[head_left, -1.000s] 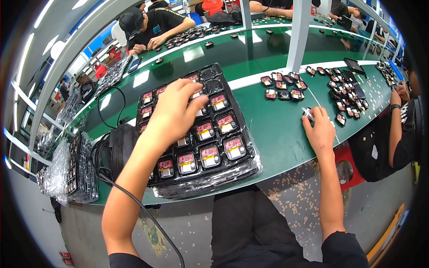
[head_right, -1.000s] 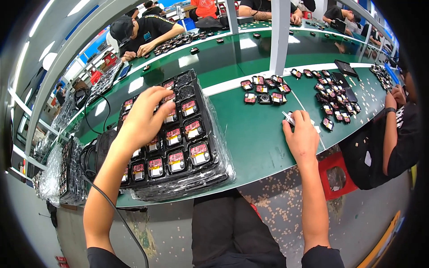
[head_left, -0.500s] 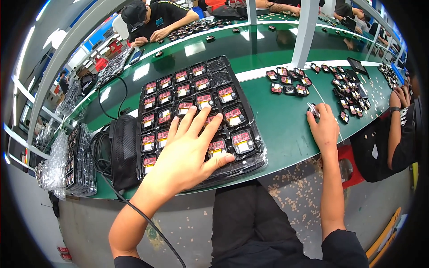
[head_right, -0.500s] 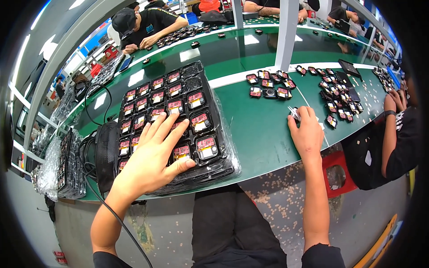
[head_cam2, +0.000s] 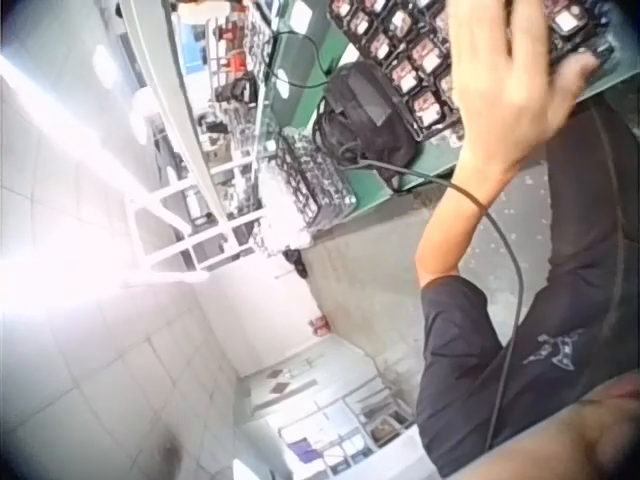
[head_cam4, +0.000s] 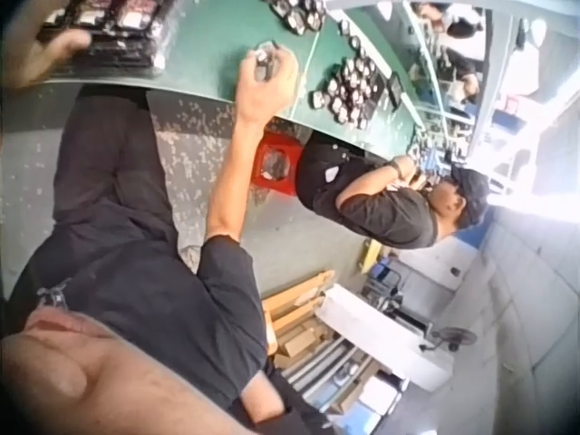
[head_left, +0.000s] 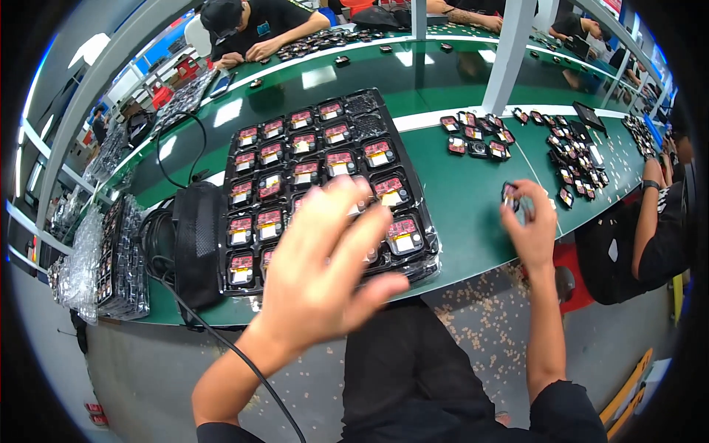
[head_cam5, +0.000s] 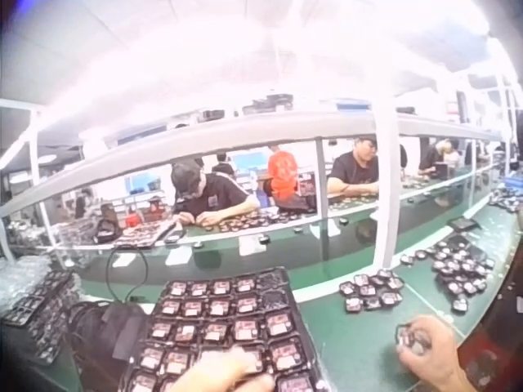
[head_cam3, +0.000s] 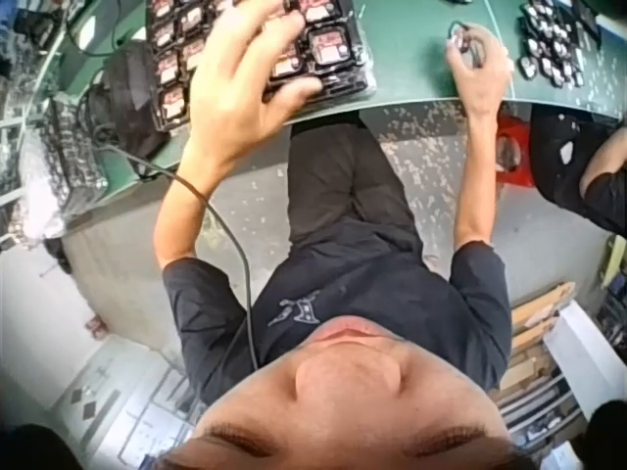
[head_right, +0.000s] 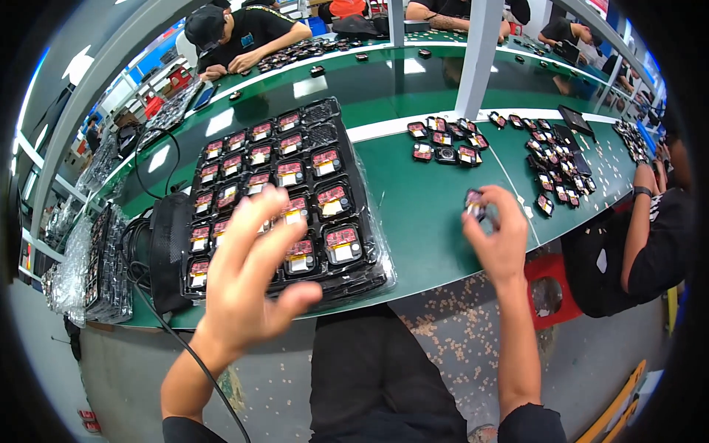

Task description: Assemble small electronic components at a factory workbench using tweezers and trays.

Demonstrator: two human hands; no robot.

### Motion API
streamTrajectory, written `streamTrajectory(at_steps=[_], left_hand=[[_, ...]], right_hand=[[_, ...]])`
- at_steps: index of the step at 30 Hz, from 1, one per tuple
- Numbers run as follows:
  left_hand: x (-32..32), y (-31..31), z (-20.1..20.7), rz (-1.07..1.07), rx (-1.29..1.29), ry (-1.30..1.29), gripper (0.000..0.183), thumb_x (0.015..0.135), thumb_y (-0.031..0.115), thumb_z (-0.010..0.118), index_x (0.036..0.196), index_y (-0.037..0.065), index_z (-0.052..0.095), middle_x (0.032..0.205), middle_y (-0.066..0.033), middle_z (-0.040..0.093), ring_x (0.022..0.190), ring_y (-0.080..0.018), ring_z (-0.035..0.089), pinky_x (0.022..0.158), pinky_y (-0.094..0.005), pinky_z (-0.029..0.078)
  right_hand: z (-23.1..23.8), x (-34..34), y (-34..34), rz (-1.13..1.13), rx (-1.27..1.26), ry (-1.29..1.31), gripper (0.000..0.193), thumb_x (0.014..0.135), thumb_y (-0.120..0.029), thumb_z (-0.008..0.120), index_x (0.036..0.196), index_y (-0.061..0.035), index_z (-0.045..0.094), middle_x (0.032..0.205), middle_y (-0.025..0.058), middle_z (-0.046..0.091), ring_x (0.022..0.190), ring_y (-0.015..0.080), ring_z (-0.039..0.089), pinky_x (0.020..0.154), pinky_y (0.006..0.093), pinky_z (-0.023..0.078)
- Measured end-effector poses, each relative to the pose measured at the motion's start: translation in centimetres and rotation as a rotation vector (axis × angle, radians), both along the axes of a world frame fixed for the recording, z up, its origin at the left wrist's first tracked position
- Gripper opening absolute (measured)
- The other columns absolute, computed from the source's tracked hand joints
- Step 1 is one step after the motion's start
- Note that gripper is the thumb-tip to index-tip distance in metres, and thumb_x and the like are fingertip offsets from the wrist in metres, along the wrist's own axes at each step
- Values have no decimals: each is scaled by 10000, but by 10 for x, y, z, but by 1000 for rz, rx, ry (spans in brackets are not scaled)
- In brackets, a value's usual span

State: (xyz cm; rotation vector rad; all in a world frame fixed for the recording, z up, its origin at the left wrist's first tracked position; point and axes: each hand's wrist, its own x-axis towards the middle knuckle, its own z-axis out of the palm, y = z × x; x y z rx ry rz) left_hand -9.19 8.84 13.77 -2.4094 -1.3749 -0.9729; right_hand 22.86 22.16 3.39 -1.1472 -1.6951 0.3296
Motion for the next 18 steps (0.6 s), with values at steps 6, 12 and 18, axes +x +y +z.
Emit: streamTrajectory(at_steps=[6, 12, 18], left_hand=[[48, -65, -58, -442, -280, -562, 371, 996, 333, 700, 931, -30, 735, 899, -158, 728, 809, -305, 751, 778, -391, 632], [87, -95, -133, -373, -818, -1857, 719, 891, 362, 828, 1389, -5, 462, 1409, -189, 520, 1265, -277, 595, 1021, -415, 531], [93, -104, -158, 49, -201, -779, 485, 813, -43, 782, 1263, 43, 625, 1337, -199, 560, 1189, -428, 653, 954, -457, 597]], right_hand=[[19, -38, -99, 651, -8, 114, 399, 721, -106, 926, 998, -43, 647, 1253, 220, 705, 1037, 290, 750, 755, 314, 614], [-9, -47, -129, 823, -157, 123, 442, 763, -158, 928, 1088, -72, 641, 1285, 211, 704, 785, 198, 746, 617, 276, 578], [-27, -55, -160, 743, -812, 501, 423, 792, -51, 897, 1076, -46, 582, 1340, 239, 650, 540, -43, 302, 514, 165, 312]])
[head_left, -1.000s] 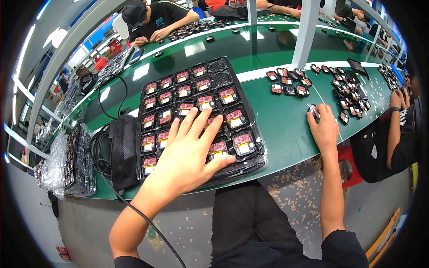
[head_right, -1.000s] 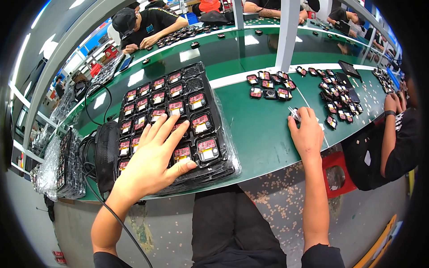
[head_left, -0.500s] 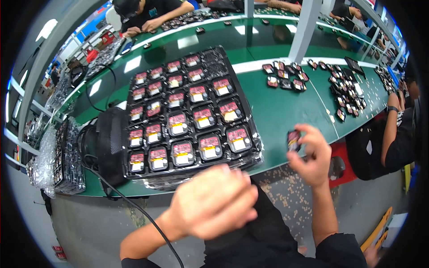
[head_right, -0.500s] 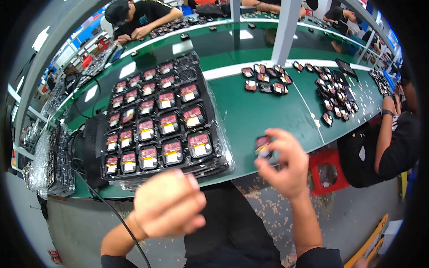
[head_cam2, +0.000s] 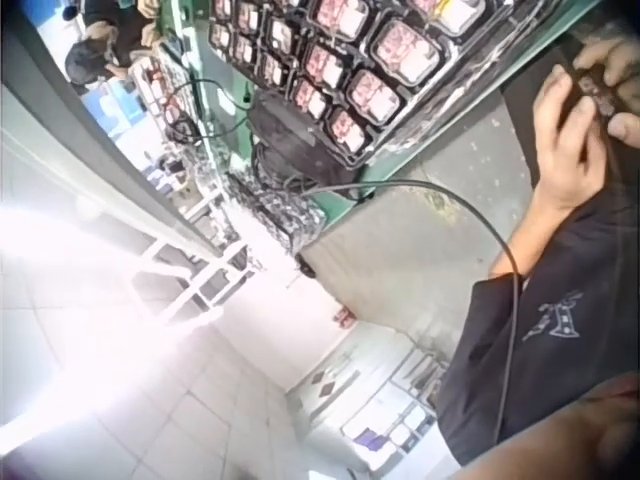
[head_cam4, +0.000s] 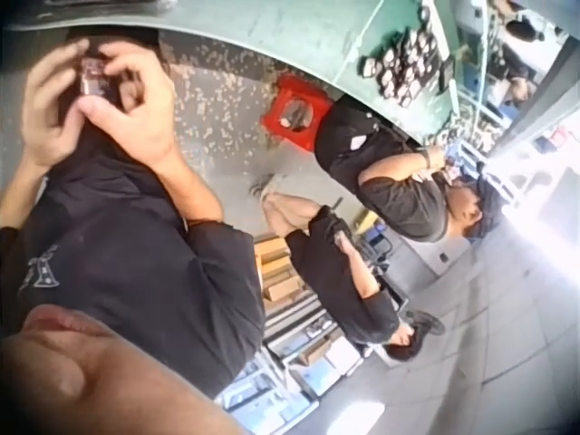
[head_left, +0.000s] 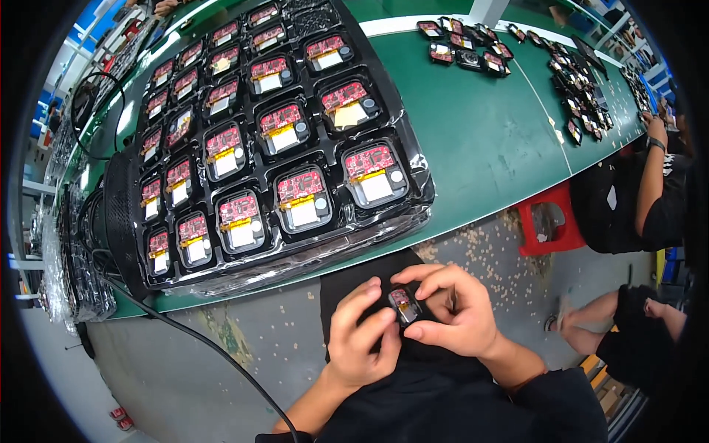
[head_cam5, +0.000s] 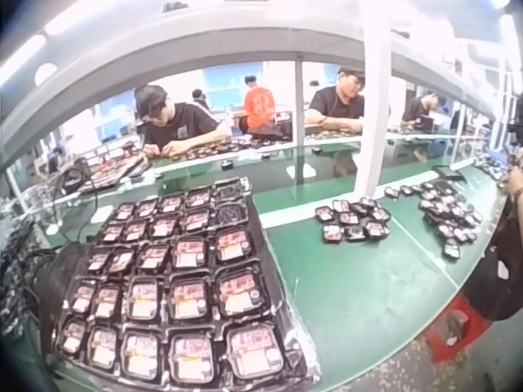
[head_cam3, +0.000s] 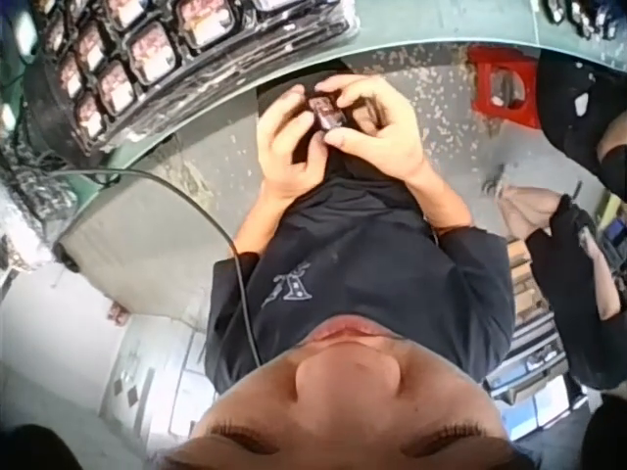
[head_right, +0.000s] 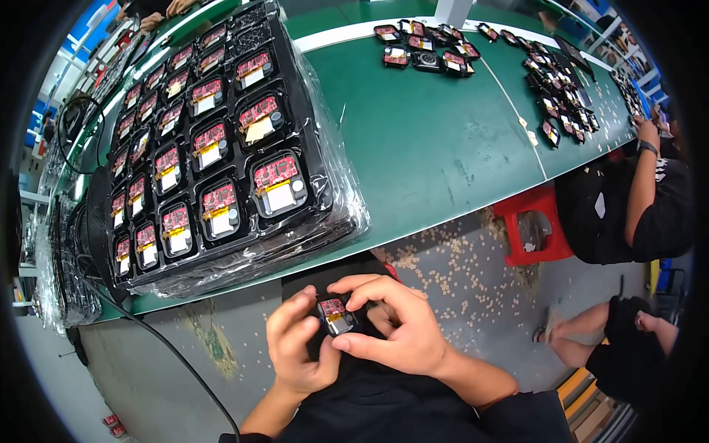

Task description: Assemble small electronic components at a factory workbench using tweezers and trays.

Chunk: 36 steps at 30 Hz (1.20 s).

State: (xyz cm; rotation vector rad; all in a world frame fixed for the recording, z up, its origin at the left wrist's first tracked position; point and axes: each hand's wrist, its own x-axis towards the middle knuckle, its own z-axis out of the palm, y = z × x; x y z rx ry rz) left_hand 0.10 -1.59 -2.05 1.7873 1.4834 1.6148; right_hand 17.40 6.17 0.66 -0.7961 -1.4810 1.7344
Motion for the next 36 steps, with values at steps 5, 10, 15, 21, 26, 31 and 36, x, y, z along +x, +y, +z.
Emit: streamTrajectory(at_steps=[5, 10, 15, 21, 26, 31, 36], left_hand=[[-4, 4, -9, 86, 140, 283, 450, 786, 19, 845, 1202, 89, 686, 1243, -138, 617, 1119, -387, 683, 890, -438, 630], [-10, 2, -3, 54, -5, 118, 523, 718, 79, 923, 1180, 24, 684, 1177, -186, 681, 1044, -369, 714, 837, -430, 630], [-10, -4, -5, -127, -329, -952, 586, 869, 140, 864, 1330, -65, 566, 1380, -179, 537, 1257, -296, 611, 1066, -401, 506], [-5, -4, -8, -143, -365, -1265, 615, 856, 215, 878, 1324, -57, 585, 1364, -170, 553, 1233, -311, 629, 1072, -421, 513], [-5, -11, -15, -123, -385, -1210, 626, 850, 227, 884, 1325, -55, 588, 1375, -171, 549, 1222, -318, 637, 1067, -428, 519], [0, -11, -12, -121, -451, -1205, 694, 833, 347, 885, 1321, -40, 577, 1391, -160, 543, 1220, -290, 635, 1088, -443, 516], [-3, -15, -15, -153, -388, -1226, 598, 851, 199, 880, 1320, -47, 603, 1393, -173, 527, 1227, -319, 628, 1112, -446, 497]], right_hand=[[-2, -14, -14, 12, -388, 112, 299, 874, -49, 832, 1031, -34, 579, 1354, 140, 637, 613, -48, 324, 531, 166, 306], [-3, -11, -10, 103, -273, -81, 487, 944, -281, 804, 1242, 8, 547, 1181, 89, 627, 664, 19, 439, 567, 219, 400], [11, -7, 5, 151, 442, -410, 584, 964, -297, 734, 1423, 2, 529, 1103, 158, 573, 855, 319, 668, 700, 392, 552], [-4, -14, 3, -122, 882, -544, 298, 797, -92, 823, 1077, -48, 732, 852, 48, 700, 645, 205, 671, 545, 329, 532], [-7, -17, 1, -175, 1033, -565, 235, 778, -105, 839, 986, -44, 747, 852, 26, 694, 613, 154, 639, 521, 295, 500], [-14, -16, -2, -189, 1044, -584, 184, 777, -81, 834, 937, -48, 749, 827, 23, 702, 600, 150, 644, 508, 292, 499], [-7, -14, -3, -121, 720, -478, 134, 830, -45, 805, 954, -33, 756, 838, 61, 733, 615, 194, 687, 499, 310, 521]])
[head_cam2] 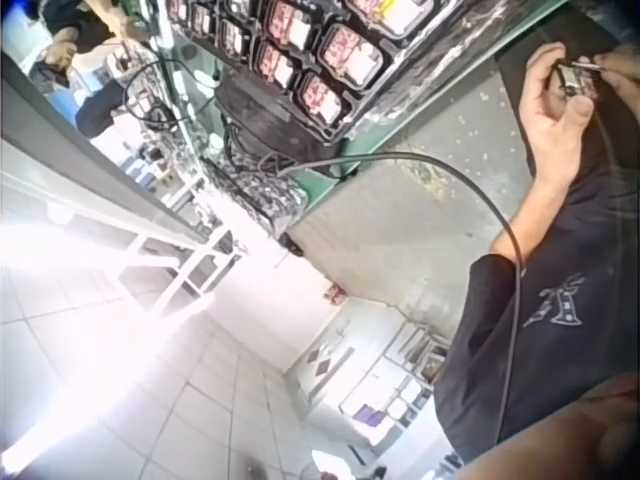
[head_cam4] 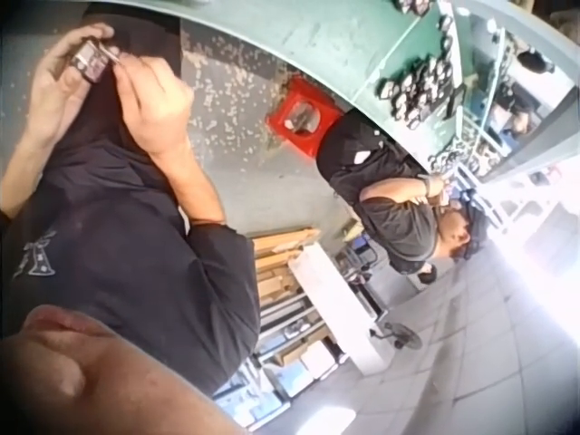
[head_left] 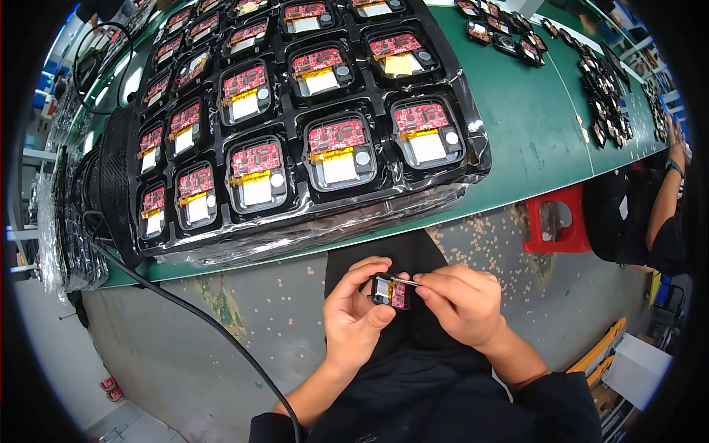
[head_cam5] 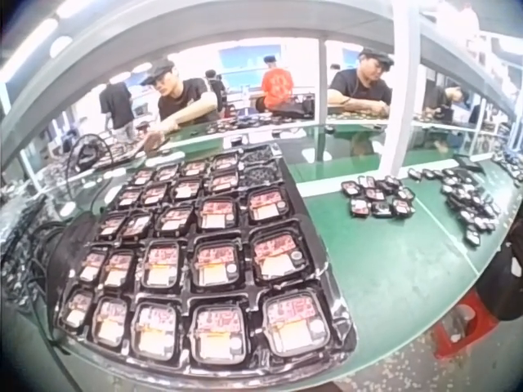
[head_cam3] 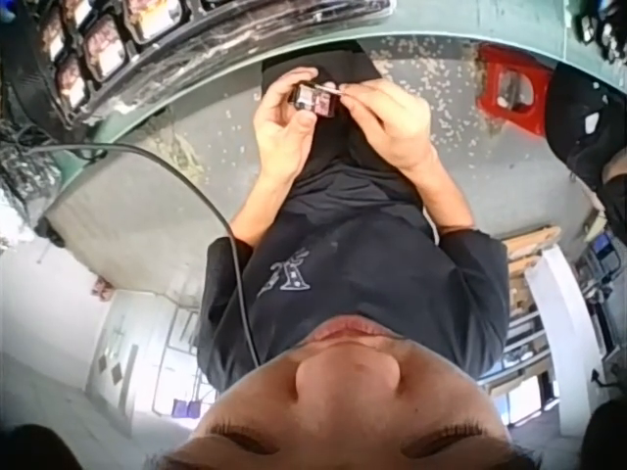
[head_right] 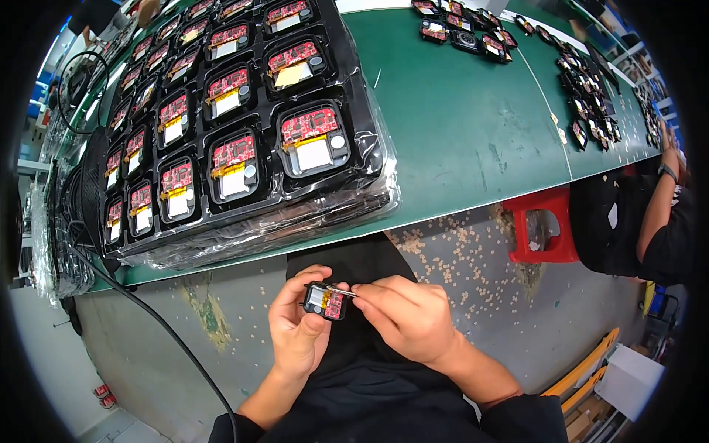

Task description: Assemble small electronic components at a factory workbench using tweezers and trays.

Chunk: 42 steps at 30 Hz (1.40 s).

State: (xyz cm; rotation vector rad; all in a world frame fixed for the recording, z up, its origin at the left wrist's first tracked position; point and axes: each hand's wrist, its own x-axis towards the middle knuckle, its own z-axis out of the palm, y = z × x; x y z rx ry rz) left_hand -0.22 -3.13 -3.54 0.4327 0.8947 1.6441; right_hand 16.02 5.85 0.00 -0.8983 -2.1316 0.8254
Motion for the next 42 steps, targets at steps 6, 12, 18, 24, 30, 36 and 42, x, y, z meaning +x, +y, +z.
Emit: streamTrajectory(at_steps=[6, 12, 18, 24, 30, 36, 42], left_hand=[[0, 1, -1, -12, 14, 26, 595, 850, 161, 875, 1334, -46, 597, 1406, -165, 516, 1243, -343, 626, 1100, -445, 509], [1, -3, 1, 16, -57, 58, 622, 834, 202, 885, 1323, -56, 599, 1386, -166, 537, 1228, -357, 642, 1077, -448, 529], [1, -8, -2, 11, -73, 44, 588, 846, 122, 862, 1335, -75, 603, 1395, -161, 539, 1242, -344, 647, 1052, -399, 545], [-2, -4, 8, 17, -152, 71, 653, 824, 239, 885, 1323, -78, 609, 1386, -174, 564, 1177, -349, 677, 1019, -418, 574], [-4, -2, 7, 22, -155, 106, 649, 824, 241, 887, 1324, -74, 618, 1395, -183, 561, 1181, -349, 672, 1036, -435, 566], [-5, -1, 5, 18, -70, 124, 591, 838, 145, 870, 1320, -84, 615, 1410, -173, 541, 1212, -341, 657, 1049, -427, 553], [-1, -7, 7, 1, -97, 54, 538, 862, 34, 837, 1330, -94, 605, 1417, -162, 530, 1224, -332, 658, 1029, -386, 560]], right_hand=[[-7, 3, 2, 13, -92, -8, 120, 844, -57, 799, 954, -39, 754, 840, 69, 730, 588, 207, 679, 493, 317, 525], [-9, -1, -2, 22, 37, -96, 147, 821, -57, 807, 946, -45, 731, 828, 50, 703, 568, 213, 671, 473, 329, 512], [-14, -1, -5, 31, 166, -146, 162, 812, -47, 807, 943, -30, 713, 795, 37, 661, 533, 188, 640, 448, 325, 488], [-13, 0, -5, 51, 182, -130, 171, 816, -51, 804, 957, -27, 709, 805, 41, 659, 527, 184, 633, 444, 322, 484], [-15, -2, 0, 51, 202, -100, 174, 814, -48, 800, 960, -23, 708, 814, 43, 668, 540, 184, 640, 446, 314, 485], [-11, 1, 1, 46, 232, -113, 166, 808, -45, 802, 943, -27, 707, 796, 40, 665, 544, 179, 639, 450, 306, 485], [-16, 0, -2, 43, 247, -110, 170, 805, -38, 801, 945, -17, 707, 794, 43, 660, 544, 172, 638, 452, 299, 485]])
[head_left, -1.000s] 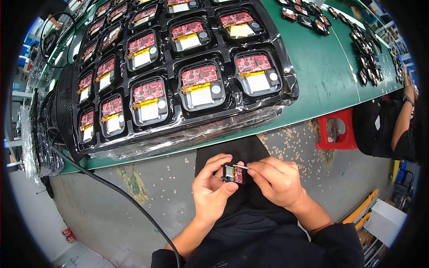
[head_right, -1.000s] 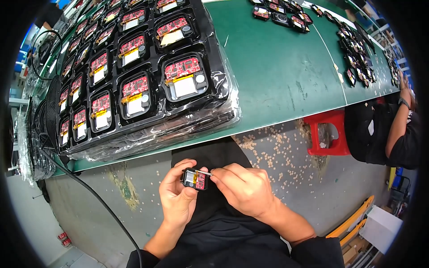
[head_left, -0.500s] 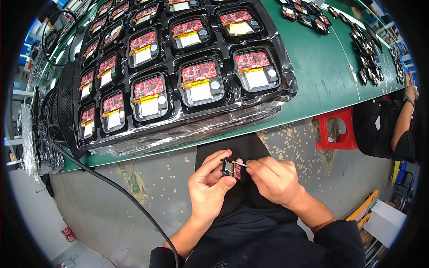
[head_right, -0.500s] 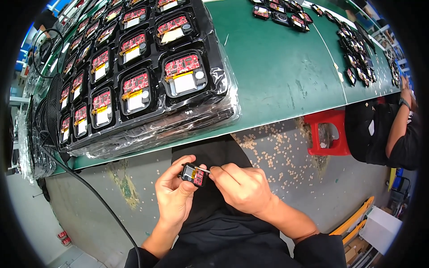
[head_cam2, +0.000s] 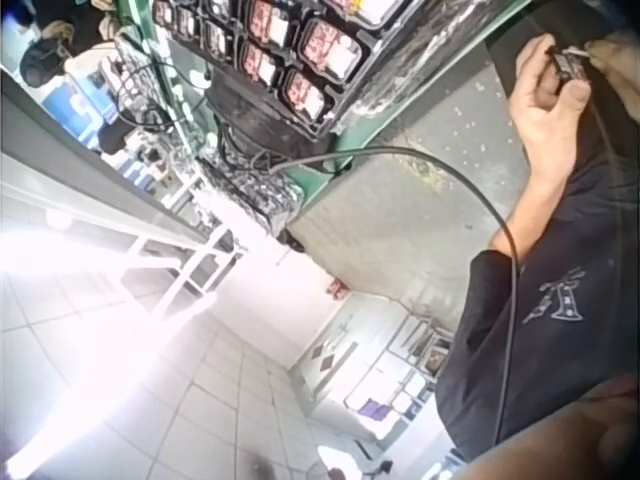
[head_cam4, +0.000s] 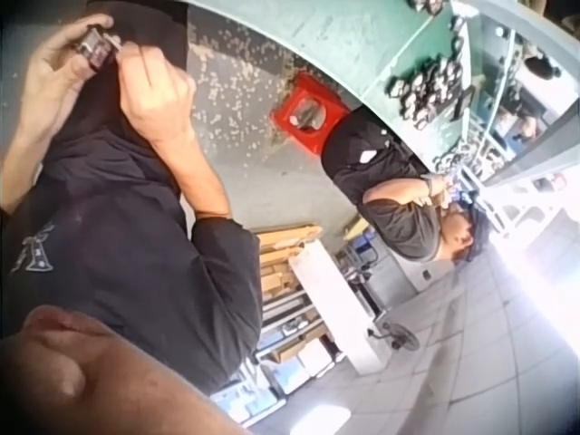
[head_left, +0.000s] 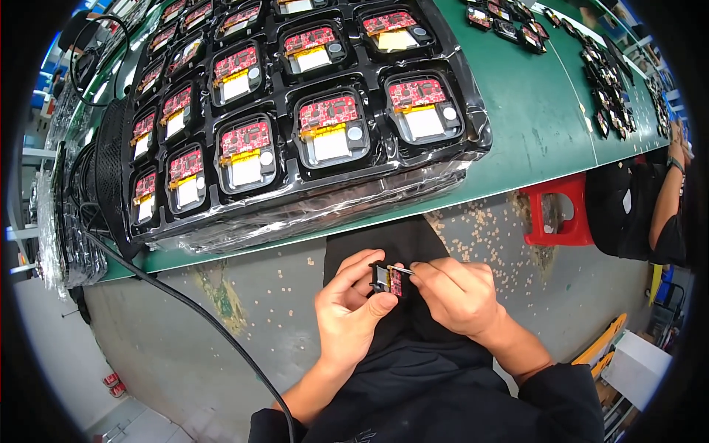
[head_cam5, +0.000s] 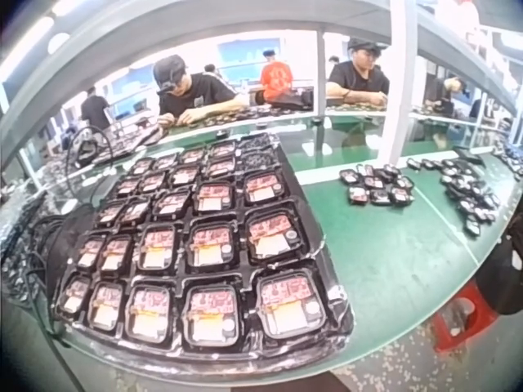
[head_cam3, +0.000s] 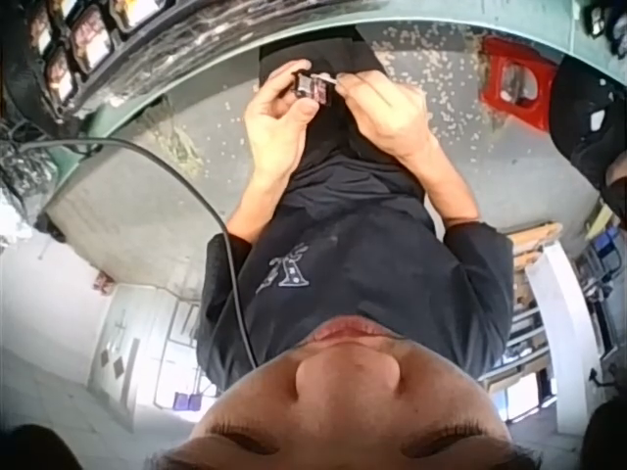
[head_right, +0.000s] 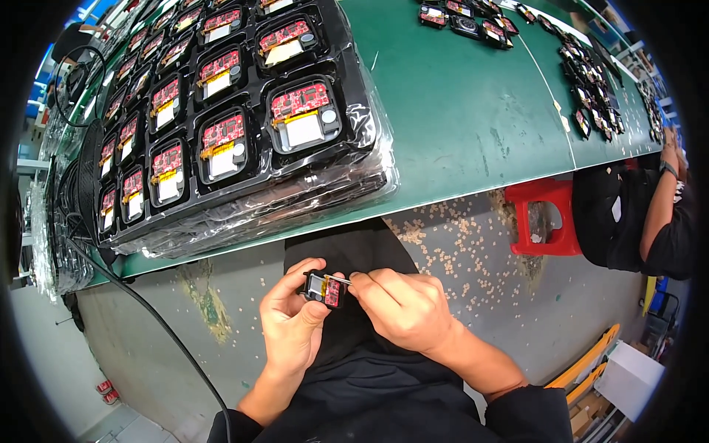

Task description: Assemble small electronic components at a factory workbench using tweezers and trays.

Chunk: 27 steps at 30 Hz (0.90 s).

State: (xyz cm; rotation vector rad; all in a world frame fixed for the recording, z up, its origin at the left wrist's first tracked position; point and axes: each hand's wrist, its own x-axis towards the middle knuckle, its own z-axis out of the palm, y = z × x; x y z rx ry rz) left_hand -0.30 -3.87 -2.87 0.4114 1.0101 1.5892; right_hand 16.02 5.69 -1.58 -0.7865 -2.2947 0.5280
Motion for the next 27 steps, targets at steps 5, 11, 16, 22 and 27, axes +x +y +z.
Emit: streamTrajectory(at_steps=[5, 11, 16, 22, 27], left_hand=[[4, 0, 6, 38, -48, -95, 528, 870, 10, 821, 1338, -96, 601, 1406, -164, 542, 1218, -315, 662, 1017, -370, 571], [1, -1, 4, -4, -37, 14, 510, 862, -52, 807, 1331, -91, 608, 1416, -156, 529, 1210, -283, 655, 986, -357, 594], [1, 2, 8, -8, -34, 110, 499, 852, -55, 817, 1312, -70, 627, 1408, -136, 528, 1179, -244, 641, 959, -334, 601], [2, -3, 8, 2, -50, 91, 511, 852, -31, 829, 1316, -67, 619, 1413, -143, 519, 1175, -258, 653, 950, -339, 601], [3, -1, 6, -5, -42, 69, 511, 857, -15, 830, 1317, -68, 613, 1413, -151, 518, 1189, -285, 660, 958, -346, 599]], right_hand=[[-2, -1, -6, -25, 48, -5, 173, 794, -27, 792, 950, -15, 720, 799, 43, 659, 543, 160, 635, 454, 293, 484], [-4, 2, 0, -3, 128, -8, 151, 786, -21, 782, 930, -23, 737, 807, 30, 664, 544, 134, 626, 453, 279, 473], [0, 5, 1, -1, 138, -25, 144, 784, -23, 783, 922, -29, 742, 802, 22, 658, 543, 124, 619, 448, 270, 463], [2, 8, -2, 24, 35, 3, 158, 800, -48, 801, 944, -24, 740, 802, 32, 662, 550, 147, 631, 451, 285, 477], [0, 8, -3, 8, -35, 23, 187, 794, -58, 818, 959, -22, 738, 802, 38, 669, 561, 178, 646, 463, 302, 495]])
